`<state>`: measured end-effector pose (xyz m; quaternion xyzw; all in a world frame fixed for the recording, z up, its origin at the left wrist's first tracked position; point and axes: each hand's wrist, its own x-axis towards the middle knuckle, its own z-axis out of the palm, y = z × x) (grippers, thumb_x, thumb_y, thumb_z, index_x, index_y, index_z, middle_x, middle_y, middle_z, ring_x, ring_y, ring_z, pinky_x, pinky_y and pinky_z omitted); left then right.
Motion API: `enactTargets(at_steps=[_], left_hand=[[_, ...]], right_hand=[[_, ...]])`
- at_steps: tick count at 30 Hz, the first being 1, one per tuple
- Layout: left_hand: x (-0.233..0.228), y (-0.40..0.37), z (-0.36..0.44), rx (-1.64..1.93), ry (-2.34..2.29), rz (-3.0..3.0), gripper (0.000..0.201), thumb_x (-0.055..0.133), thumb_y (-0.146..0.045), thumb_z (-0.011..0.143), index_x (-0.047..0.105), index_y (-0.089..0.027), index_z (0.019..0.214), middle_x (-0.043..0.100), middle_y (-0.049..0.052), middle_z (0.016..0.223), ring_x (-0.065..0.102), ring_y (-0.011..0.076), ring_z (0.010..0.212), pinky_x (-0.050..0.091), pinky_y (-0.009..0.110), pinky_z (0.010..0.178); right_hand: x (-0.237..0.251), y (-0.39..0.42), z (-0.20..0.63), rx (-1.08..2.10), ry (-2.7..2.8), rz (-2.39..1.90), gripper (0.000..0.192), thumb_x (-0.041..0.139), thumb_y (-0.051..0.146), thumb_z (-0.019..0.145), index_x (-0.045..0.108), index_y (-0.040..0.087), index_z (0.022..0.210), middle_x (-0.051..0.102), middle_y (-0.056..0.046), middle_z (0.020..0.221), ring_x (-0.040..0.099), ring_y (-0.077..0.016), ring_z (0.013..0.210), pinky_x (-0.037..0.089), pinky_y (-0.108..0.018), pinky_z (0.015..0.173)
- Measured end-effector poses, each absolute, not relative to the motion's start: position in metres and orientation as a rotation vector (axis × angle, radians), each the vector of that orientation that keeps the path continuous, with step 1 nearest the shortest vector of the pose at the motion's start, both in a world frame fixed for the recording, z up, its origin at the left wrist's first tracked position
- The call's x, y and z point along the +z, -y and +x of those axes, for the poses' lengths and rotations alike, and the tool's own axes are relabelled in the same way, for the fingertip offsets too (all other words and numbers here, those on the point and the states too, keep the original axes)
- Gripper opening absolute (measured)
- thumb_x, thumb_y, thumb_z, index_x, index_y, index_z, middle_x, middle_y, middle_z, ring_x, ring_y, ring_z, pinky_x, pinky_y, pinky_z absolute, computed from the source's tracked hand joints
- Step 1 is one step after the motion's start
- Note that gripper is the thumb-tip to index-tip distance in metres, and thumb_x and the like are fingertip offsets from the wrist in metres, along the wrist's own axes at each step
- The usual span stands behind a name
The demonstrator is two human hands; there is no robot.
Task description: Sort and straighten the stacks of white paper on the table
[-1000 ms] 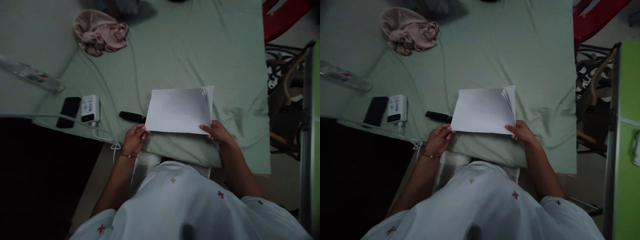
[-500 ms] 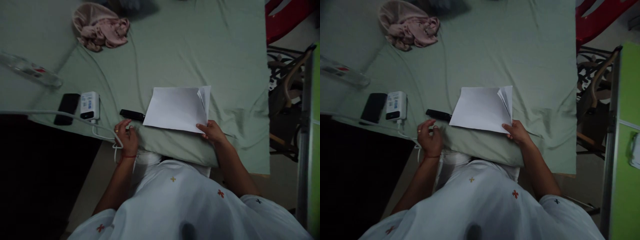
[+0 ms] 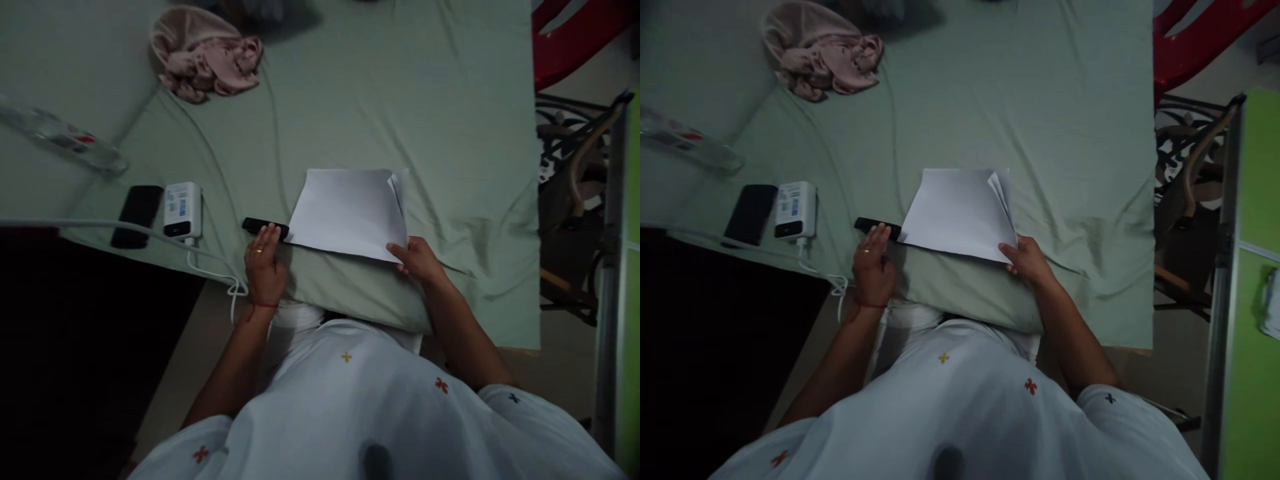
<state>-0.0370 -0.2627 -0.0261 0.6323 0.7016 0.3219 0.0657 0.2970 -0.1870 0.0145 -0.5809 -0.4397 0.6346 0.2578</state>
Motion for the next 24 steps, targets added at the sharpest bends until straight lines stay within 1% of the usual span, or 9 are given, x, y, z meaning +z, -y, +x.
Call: enactTargets(at_steps=[3,5,8,11,14,18,21,22,24], left_hand=[[-0.031,0.265,-0.036,0.901,-2.112,1.924,0.076,0.051,-0.003,0.075,0.057,-0.022,0.149,0.054,0.009,0.159,0.041,0.028,0.154,0.031,0.052,0.127],[-0.033,0.266,-0.036,0.885,-2.105,1.952,0.077,0.05,-0.002,0.076,0.056,-0.021,0.15,0.054,0.009,0.158,0.04,0.027,0.154,0.033,0.05,0.127],[-0.036,0.265,-0.036,0.902,-2.1,1.982,0.075,0.049,-0.001,0.077,0.056,-0.02,0.15,0.055,0.009,0.157,0.042,0.0251,0.153,0.034,0.048,0.127],[-0.037,0.263,-0.037,0.964,-2.099,1.955,0.073,0.049,-0.003,0.08,0.056,-0.021,0.15,0.056,0.009,0.157,0.041,0.0243,0.153,0.032,0.048,0.129],[-0.036,0.262,-0.038,1.0,-2.077,1.924,0.069,0.05,-0.007,0.083,0.055,-0.022,0.15,0.055,0.008,0.158,0.04,0.0247,0.154,0.03,0.048,0.129],[-0.03,0.269,-0.033,1.075,-2.096,1.9,0.061,0.05,-0.014,0.09,0.052,-0.02,0.151,0.053,0.012,0.158,0.041,0.0243,0.153,0.032,0.045,0.128],[-0.023,0.278,-0.021,1.22,-2.176,1.787,0.051,0.052,-0.023,0.096,0.055,-0.018,0.146,0.056,0.016,0.153,0.047,0.0258,0.147,0.045,0.043,0.116],[-0.021,0.281,-0.016,1.275,-2.186,1.72,0.045,0.053,-0.027,0.097,0.059,-0.017,0.141,0.06,0.017,0.147,0.053,0.0263,0.139,0.051,0.041,0.108],[-0.017,0.282,-0.004,1.371,-2.146,1.523,0.037,0.053,-0.039,0.1,0.066,-0.017,0.127,0.068,0.016,0.129,0.066,0.0233,0.114,0.057,0.036,0.09]], right_hand=[[0.008,0.187,0.298,1.716,1.198,-1.589,0.029,0.077,0.041,0.075,0.057,0.02,0.077,0.051,0.005,0.05,0.041,-0.0084,0.038,0.029,-0.022,0.035],[0.001,0.188,0.299,1.69,1.233,-1.583,0.029,0.075,0.045,0.075,0.06,0.02,0.076,0.056,0.002,0.053,0.045,-0.0105,0.042,0.034,-0.024,0.039],[-0.011,0.188,0.298,1.566,1.256,-1.526,0.031,0.071,0.049,0.076,0.066,0.019,0.081,0.068,-0.002,0.067,0.058,-0.0149,0.057,0.045,-0.026,0.053],[-0.019,0.187,0.297,1.492,1.14,-1.457,0.036,0.072,0.048,0.073,0.07,0.016,0.091,0.074,-0.004,0.079,0.063,-0.0171,0.07,0.05,-0.029,0.065],[-0.02,0.181,0.302,1.489,1.026,-1.42,0.037,0.075,0.046,0.069,0.072,0.016,0.09,0.074,-0.003,0.077,0.062,-0.0157,0.067,0.049,-0.028,0.064],[-0.014,0.176,0.323,1.445,0.998,-1.39,0.037,0.081,0.043,0.065,0.072,0.018,0.091,0.072,0.0,0.073,0.06,-0.0142,0.062,0.049,-0.027,0.062],[-0.006,0.177,0.344,1.448,0.987,-1.382,0.035,0.083,0.04,0.064,0.073,0.019,0.09,0.072,0.0,0.074,0.06,-0.0138,0.062,0.05,-0.028,0.061],[-0.004,0.178,0.351,1.453,0.985,-1.38,0.034,0.084,0.039,0.064,0.073,0.019,0.089,0.072,0.0,0.075,0.06,-0.0136,0.062,0.05,-0.028,0.061],[0.0,0.181,0.363,1.462,0.987,-1.379,0.033,0.085,0.038,0.064,0.073,0.019,0.088,0.072,0.0,0.075,0.06,-0.0135,0.062,0.05,-0.027,0.061]])
